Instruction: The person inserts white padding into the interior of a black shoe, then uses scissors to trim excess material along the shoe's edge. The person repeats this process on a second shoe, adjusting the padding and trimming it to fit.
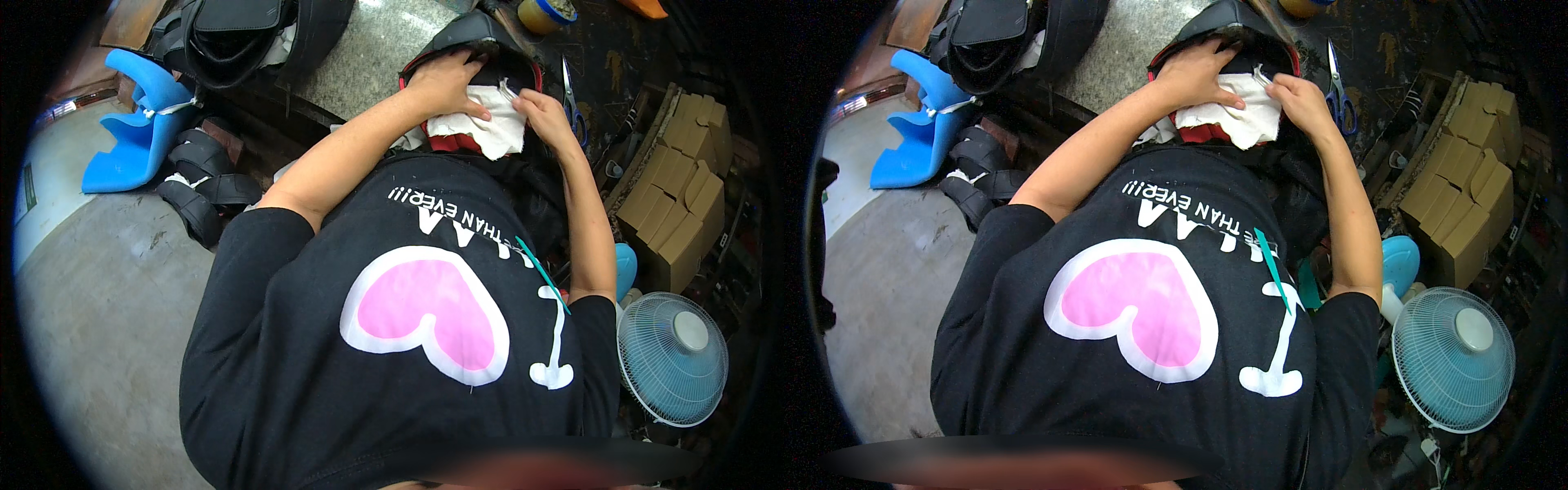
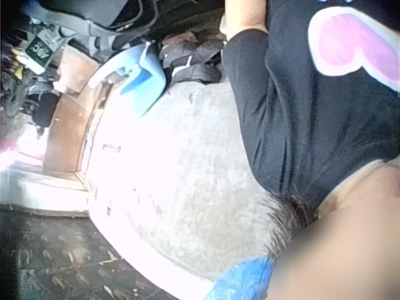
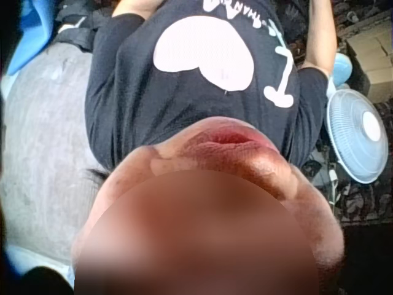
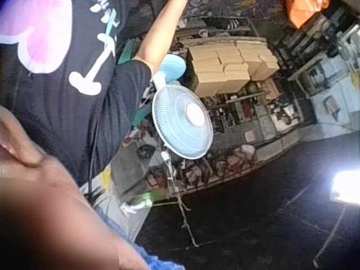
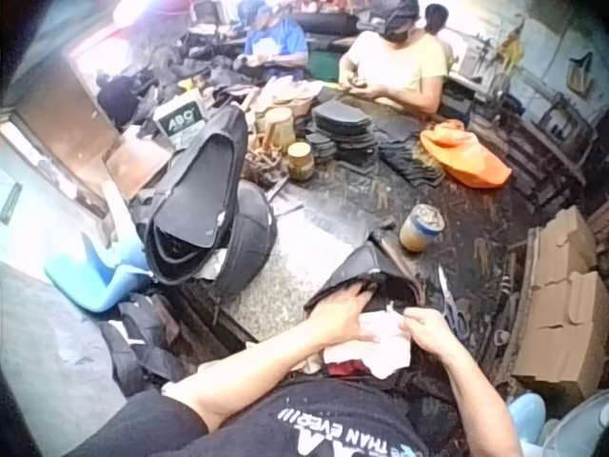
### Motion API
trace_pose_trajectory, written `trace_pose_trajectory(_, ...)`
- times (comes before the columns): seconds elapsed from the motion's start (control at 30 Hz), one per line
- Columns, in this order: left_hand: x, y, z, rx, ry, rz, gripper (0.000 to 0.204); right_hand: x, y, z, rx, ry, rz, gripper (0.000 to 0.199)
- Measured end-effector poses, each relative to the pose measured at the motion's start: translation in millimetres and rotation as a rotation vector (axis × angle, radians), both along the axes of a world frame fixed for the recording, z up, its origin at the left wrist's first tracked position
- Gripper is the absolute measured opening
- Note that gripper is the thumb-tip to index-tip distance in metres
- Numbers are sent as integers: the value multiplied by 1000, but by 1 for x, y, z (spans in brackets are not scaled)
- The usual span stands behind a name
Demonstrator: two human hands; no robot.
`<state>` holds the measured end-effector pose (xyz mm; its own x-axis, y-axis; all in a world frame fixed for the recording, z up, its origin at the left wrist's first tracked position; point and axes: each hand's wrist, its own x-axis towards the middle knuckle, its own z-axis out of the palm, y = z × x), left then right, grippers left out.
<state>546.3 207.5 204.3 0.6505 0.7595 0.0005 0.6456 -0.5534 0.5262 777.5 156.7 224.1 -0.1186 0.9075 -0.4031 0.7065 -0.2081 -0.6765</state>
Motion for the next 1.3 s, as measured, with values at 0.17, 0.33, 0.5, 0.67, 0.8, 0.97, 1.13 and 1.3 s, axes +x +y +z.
trace_pose_trajectory(0.17, -1, -4, 3, 7, -48, -26, 101, 8, -16, -2, -59, -17, -16, 31)
trace_pose_trajectory(0.33, 4, -8, 10, 132, 15, -129, 95, -12, -6, 19, 65, -395, -20, 48)
trace_pose_trajectory(0.5, 7, -3, 8, 218, 15, -237, 86, -44, -8, 41, 265, -736, 44, 41)
trace_pose_trajectory(0.67, 8, -4, 4, 213, 30, -206, 87, -46, -6, 48, 823, -599, 97, 24)
trace_pose_trajectory(0.8, 7, -6, 5, 166, 32, -170, 91, -58, -1, 28, 485, -596, 31, 23)
trace_pose_trajectory(0.97, 2, -9, 5, 125, 55, -163, 98, -52, -8, 6, 461, -555, 207, 28)
trace_pose_trajectory(1.13, 2, -12, -3, 42, 32, -160, 102, -31, 11, -11, 118, -235, -71, 25)
trace_pose_trajectory(1.3, 2, -11, -11, -7, 2, -179, 101, -22, 24, -19, -10, -259, 2, 33)
